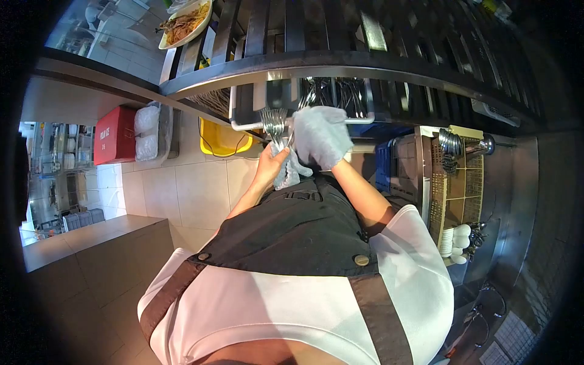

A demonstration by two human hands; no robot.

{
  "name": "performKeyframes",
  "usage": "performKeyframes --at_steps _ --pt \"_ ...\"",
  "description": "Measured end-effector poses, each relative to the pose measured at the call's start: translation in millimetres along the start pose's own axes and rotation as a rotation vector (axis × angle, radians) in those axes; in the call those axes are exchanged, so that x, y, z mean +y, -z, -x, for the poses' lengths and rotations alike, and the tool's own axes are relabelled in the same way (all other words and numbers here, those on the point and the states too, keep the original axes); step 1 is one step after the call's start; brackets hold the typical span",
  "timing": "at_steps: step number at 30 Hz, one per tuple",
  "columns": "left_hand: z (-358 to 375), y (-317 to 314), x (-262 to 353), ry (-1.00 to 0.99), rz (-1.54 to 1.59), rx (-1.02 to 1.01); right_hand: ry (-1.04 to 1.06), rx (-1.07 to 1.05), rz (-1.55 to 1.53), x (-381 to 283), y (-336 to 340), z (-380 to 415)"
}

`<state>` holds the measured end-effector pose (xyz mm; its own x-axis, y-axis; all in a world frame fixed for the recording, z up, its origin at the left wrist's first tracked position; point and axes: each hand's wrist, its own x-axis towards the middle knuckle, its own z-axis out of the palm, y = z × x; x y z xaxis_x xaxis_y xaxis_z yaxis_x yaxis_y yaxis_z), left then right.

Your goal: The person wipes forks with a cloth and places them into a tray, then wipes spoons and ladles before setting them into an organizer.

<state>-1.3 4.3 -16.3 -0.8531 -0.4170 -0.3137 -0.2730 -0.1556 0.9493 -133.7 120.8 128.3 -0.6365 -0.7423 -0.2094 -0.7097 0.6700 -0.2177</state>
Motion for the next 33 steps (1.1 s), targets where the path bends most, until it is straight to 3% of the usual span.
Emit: performKeyframes --at_steps 1,2,3,5,6,9,10,11,13,15,17,19,20,23,24,27,29,31,33 --pt "-0.1 -1.1 -2.7 0.006 0.002 -0.001 0.009 -0.021 0.160 4.9 -57.4 -27.1" --pt "-1.2 -1.5 -5.8 0.013 0.050 0.001 0.105 0.348 -0.216 27.3 -121.1 -53.7" --pt "-0.8 -0.7 -7.7 0.019 0.094 0.004 0.106 0.346 -0.220 25.9 -111.5 -48.7" --pt "3.8 0.1 -3.6 0.007 0.092 0.020 0.205 0.583 -0.456 19.7 -75.4 -36.3" --pt "4.2 0.6 -4.7 0.017 0.124 0.040 0.067 0.250 -0.031 27.2 -78.7 -37.6" --pt "3.4 -0.1 -4.6 0.017 0.168 0.063 0.089 0.249 0.051 1.6 -44.0 -15.9" --pt "2.8 -2.3 1.3 -0.008 0.146 0.067 0.137 0.337 0.291 -13.4 -34.4 2.6" --pt "1.2 -3.3 4.0 -0.035 0.124 0.069 0.063 0.247 0.088 -21.9 -27.7 15.6" --pt "-3.4 1.8 -10.6 -0.025 0.091 0.054 0.127 0.260 -0.096 -19.2 -51.6 21.3" --pt "-1.5 4.5 -19.8 0.033 0.149 0.079 0.206 0.233 -0.061 -2.1 -110.7 -4.9" --pt "3.5 5.7 -17.0 0.053 0.183 0.090 0.285 0.204 -0.027 4.1 -116.2 -11.7" --pt "6.3 10.5 -18.1 0.166 0.095 0.075 0.317 0.115 0.233 8.1 -111.0 -9.7" --pt "7.6 10.3 -12.1 0.186 0.063 0.065 0.314 -0.107 0.243 6.2 -80.5 -14.2" --pt "1.4 4.0 -12.2 0.088 0.131 0.065 0.276 0.395 -0.812 76.5 -236.3 -98.2" --pt "2.9 0.8 -4.1 0.084 0.194 0.029 0.150 0.210 -0.608 64.0 -150.0 -73.7" --pt "0.6 0.3 4.6 0.070 0.161 -0.021 0.120 -0.111 -0.365 13.6 -2.3 -4.5" --pt "-3.7 -3.4 -3.1 0.045 0.175 -0.036 0.279 0.034 -0.116 8.2 -21.2 -1.2" --pt "-5.2 -3.8 -8.8 0.009 0.069 -0.082 0.245 0.114 -0.213 24.0 -115.5 -25.8" --pt "-3.1 -2.7 -4.3 0.013 0.080 -0.082 0.539 0.156 -0.155 34.2 -157.2 -53.9"
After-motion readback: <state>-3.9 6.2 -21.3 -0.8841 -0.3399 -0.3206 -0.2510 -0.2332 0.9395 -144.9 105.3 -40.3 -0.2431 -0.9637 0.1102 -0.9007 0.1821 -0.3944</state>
